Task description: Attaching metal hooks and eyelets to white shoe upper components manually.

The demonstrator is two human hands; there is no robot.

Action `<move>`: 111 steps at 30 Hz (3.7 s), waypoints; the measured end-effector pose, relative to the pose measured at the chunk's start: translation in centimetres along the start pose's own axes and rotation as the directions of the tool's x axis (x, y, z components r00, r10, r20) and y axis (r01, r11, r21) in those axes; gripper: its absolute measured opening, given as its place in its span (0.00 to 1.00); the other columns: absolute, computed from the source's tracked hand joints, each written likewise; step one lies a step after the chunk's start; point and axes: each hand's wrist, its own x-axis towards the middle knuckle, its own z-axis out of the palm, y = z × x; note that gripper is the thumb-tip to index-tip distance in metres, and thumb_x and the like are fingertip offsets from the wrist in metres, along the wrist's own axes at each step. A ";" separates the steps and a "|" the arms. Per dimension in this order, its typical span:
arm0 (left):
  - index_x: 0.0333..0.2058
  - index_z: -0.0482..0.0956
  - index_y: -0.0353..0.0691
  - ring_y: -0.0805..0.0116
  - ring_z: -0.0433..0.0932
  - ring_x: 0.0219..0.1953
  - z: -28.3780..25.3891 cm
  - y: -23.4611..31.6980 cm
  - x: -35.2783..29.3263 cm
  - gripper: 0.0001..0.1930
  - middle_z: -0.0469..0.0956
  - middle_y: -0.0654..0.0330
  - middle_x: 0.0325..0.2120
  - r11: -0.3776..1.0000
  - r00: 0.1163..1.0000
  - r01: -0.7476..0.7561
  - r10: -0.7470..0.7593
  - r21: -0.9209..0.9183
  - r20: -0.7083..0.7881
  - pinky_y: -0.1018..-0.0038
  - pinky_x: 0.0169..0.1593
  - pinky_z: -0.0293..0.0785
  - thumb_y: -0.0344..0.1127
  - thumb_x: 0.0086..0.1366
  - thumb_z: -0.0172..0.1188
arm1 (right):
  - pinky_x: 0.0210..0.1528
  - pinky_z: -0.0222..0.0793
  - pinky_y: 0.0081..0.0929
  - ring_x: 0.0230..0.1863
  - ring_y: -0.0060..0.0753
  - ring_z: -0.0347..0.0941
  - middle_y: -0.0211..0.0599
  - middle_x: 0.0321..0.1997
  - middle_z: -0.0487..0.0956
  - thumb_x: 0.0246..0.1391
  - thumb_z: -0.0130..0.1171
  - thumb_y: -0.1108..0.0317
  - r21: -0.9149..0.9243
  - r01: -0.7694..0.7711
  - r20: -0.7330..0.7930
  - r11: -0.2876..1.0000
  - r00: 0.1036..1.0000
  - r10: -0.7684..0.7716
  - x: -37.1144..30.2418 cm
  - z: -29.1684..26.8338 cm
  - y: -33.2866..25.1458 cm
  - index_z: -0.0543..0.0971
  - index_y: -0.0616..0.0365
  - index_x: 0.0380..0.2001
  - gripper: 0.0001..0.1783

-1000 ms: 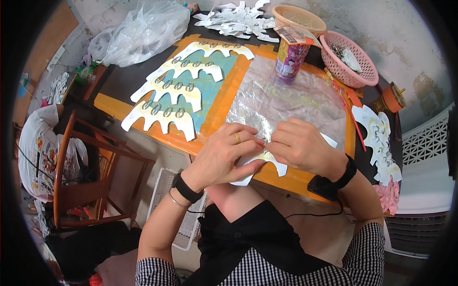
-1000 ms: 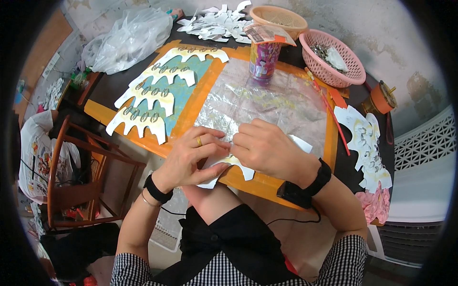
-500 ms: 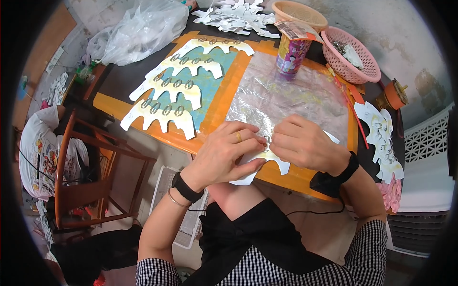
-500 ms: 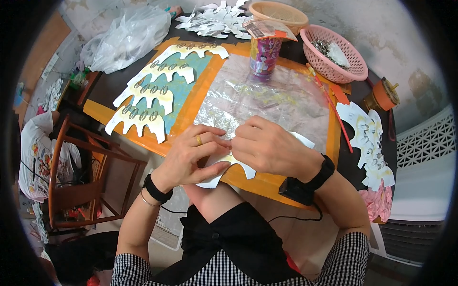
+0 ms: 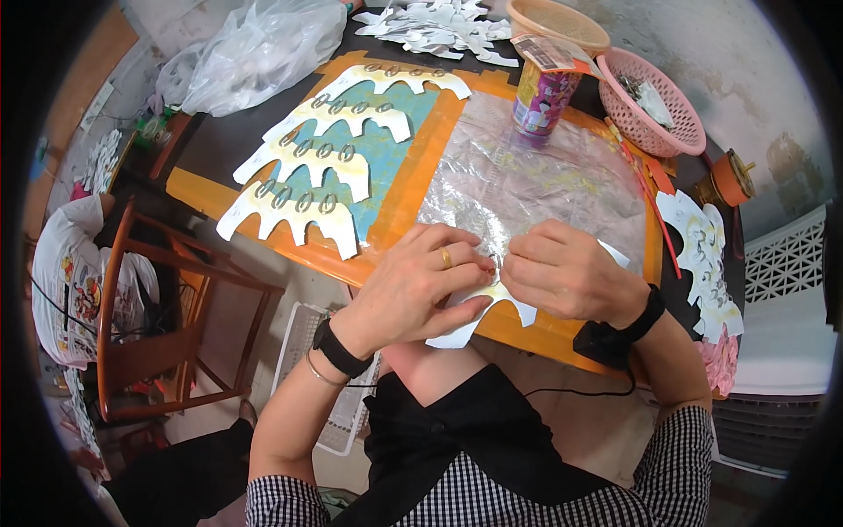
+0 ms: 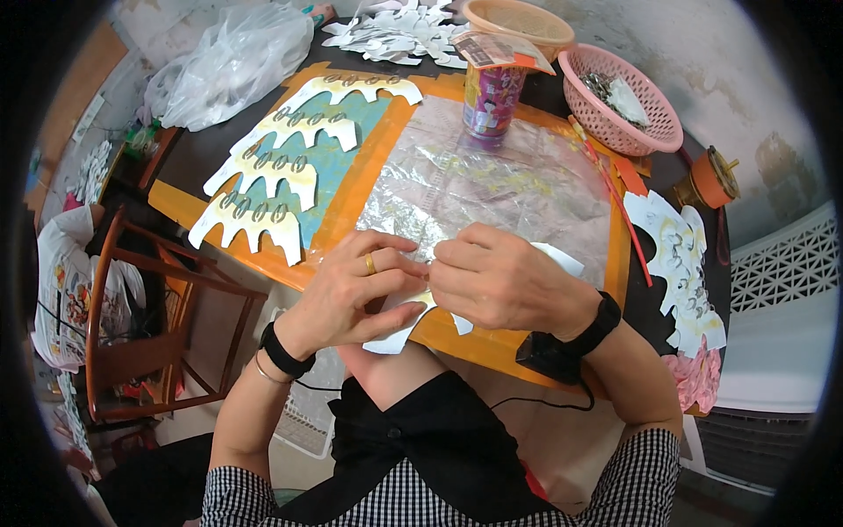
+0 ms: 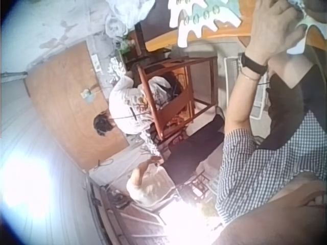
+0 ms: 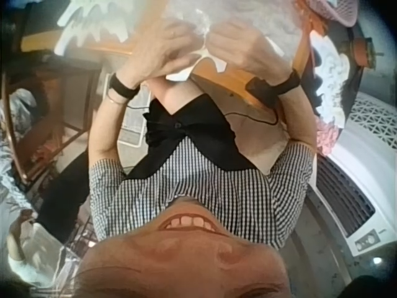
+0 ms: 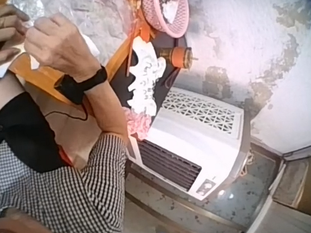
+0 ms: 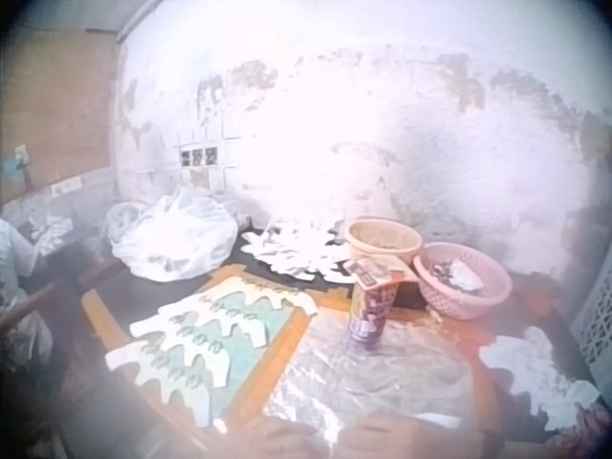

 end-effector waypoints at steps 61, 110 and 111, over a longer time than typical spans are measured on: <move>0.46 0.87 0.48 0.56 0.77 0.54 -0.4 0.7 0.3 0.17 0.80 0.62 0.42 0.994 0.999 0.001 -0.006 0.113 0.045 0.59 0.55 0.74 0.39 0.57 0.71 | 0.43 0.69 0.32 0.43 0.35 0.72 0.34 0.37 0.73 0.48 0.60 0.70 -0.015 -0.209 0.190 0.978 0.960 0.208 -0.5 -2.1 -1.5 0.79 0.63 0.30 0.07; 0.36 0.88 0.46 0.58 0.74 0.53 -2.6 -0.3 4.3 0.09 0.82 0.68 0.40 0.981 0.934 0.178 -0.144 -0.075 0.328 0.65 0.58 0.72 0.25 0.56 0.72 | 0.60 0.62 0.38 0.51 0.36 0.72 0.29 0.39 0.81 0.53 0.66 0.67 0.270 -0.466 0.138 0.843 0.885 0.445 -2.6 -1.1 -2.9 0.85 0.53 0.43 0.13; 0.35 0.88 0.47 0.58 0.74 0.52 -2.8 -0.1 4.4 0.09 0.81 0.67 0.39 0.982 0.936 0.183 -0.159 -0.048 0.313 0.65 0.57 0.73 0.24 0.57 0.71 | 0.61 0.62 0.39 0.52 0.35 0.72 0.29 0.39 0.80 0.54 0.65 0.67 0.239 -0.432 0.100 0.870 0.902 0.421 -2.5 -0.8 -3.1 0.85 0.53 0.43 0.13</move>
